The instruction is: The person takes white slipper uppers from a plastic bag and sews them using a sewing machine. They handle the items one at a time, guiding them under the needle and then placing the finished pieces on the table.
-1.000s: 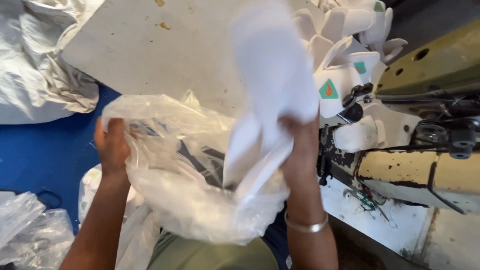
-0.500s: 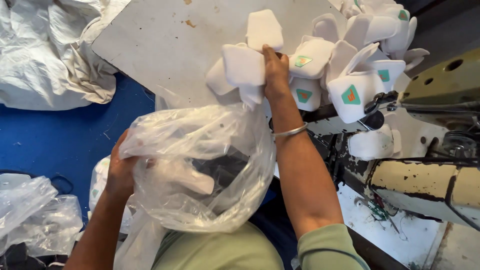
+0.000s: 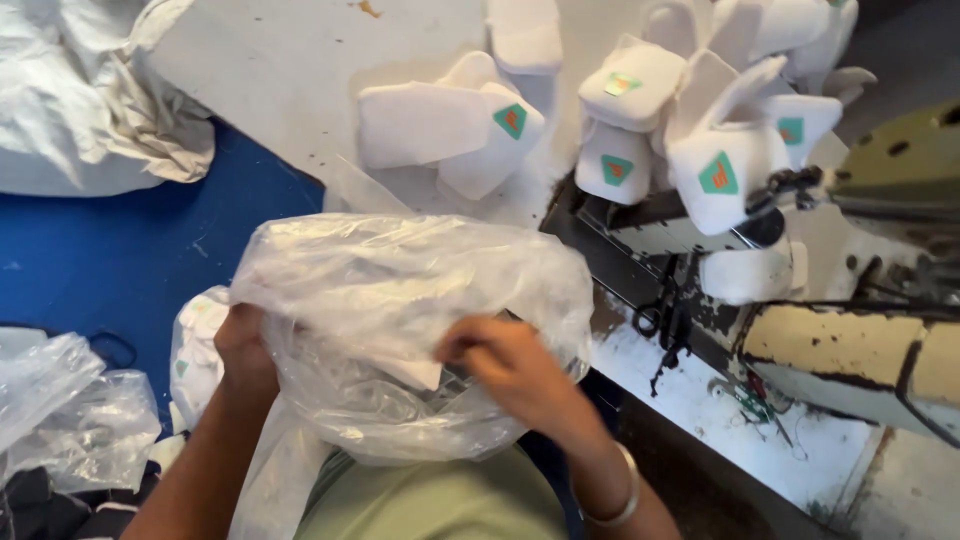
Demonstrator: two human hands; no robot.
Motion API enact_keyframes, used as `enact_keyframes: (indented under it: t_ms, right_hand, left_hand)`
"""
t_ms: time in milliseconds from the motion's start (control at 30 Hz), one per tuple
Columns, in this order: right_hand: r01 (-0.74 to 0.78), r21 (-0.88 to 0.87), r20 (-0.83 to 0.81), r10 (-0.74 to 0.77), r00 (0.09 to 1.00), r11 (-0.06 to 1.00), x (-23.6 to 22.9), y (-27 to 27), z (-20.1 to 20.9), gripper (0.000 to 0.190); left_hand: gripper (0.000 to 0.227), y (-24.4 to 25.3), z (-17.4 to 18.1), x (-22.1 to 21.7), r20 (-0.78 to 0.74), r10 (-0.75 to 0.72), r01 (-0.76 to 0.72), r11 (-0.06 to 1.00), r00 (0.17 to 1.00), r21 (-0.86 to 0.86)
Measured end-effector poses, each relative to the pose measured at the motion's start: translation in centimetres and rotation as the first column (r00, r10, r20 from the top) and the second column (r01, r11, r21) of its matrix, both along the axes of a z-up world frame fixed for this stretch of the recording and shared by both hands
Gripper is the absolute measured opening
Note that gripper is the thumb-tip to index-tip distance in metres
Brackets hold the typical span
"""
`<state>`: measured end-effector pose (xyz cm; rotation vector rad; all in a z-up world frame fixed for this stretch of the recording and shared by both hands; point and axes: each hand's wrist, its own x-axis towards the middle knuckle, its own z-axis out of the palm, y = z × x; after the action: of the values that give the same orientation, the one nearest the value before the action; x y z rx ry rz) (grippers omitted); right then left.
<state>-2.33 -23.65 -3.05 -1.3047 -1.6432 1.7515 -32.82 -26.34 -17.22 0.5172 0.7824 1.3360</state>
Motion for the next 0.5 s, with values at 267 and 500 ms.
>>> enact_keyframes:
  t_ms: [267, 500]
  right_hand:
    - [-0.196, -0.194, 0.361, 0.256, 0.897, 0.961, -2.6, -2.5, -10.7, 0.035]
    - [-0.078, -0.202, 0.088, 0.097, 0.991, 0.976, -3.6, -4.9, -13.6, 0.053]
  left_hand:
    - [0.04, -0.9, 1.5, 3.7, -0.26, 0.148, -0.125, 0.987, 0.954, 0.104]
    - [0.028, -1.4, 6.1, 5.3, -0.633, 0.392, -0.075, 0.881, 0.667, 0.467]
